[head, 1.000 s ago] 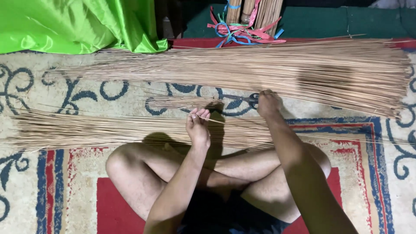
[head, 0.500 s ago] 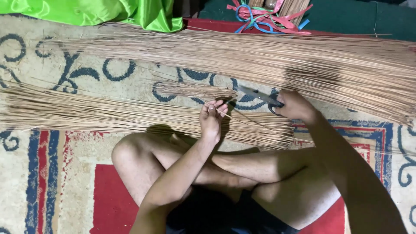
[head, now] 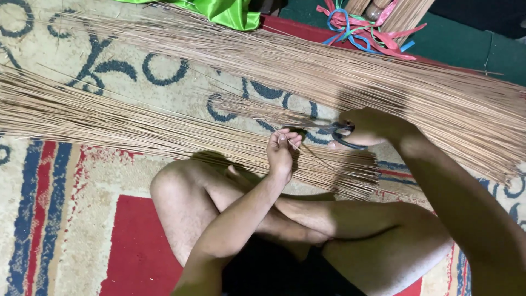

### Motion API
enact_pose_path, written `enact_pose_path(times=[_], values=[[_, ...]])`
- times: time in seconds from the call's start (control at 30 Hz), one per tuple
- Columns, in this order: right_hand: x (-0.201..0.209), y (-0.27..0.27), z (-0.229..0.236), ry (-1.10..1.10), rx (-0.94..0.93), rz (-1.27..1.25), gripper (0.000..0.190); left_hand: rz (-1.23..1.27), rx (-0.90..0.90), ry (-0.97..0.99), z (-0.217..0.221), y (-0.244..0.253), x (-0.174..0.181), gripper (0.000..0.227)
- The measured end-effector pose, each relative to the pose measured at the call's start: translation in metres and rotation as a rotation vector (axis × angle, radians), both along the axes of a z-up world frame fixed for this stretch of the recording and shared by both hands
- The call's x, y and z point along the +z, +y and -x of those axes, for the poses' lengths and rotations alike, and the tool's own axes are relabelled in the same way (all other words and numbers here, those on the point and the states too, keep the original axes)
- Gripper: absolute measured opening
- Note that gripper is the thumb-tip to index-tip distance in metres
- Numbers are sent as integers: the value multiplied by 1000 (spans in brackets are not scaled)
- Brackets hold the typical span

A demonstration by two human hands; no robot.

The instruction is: Trimming and aligning wooden sticks with scissors to finish the edges of fans while sitting on the floor.

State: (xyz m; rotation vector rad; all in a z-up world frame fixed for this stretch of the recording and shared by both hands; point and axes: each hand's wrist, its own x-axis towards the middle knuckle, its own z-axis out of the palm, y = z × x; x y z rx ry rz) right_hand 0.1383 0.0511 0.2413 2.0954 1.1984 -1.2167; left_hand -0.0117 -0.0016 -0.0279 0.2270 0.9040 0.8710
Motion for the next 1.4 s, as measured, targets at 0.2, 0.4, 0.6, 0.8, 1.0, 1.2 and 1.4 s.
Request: enact_pose_path(times=[0.2, 0.4, 0.6, 0.8, 1.0, 1.2, 1.4], values=[[-16, 16, -18, -46, 119, 91, 62, -11, -28, 32, -7, -2, 4, 25], [-48, 23, -23, -50, 237, 76, 48, -41, -38, 50, -7, -4, -4, 26], [-51, 41, -19, -39, 208, 143, 57, -70, -39, 51, -5, -3, 6, 28], [-54, 49, -12, -70, 255, 181, 52, -64, -61, 52, -5, -4, 6, 31], [-60, 58, -15, -68, 266, 182, 42, -64, -43, 42, -5, -4, 8, 32], [-67, 59, -17, -62, 291, 190, 43, -68, -51, 44, -5, -3, 9, 33], [-64, 60, -13, -62, 303, 197, 42, -66, -52, 53, -6, -4, 7, 33]])
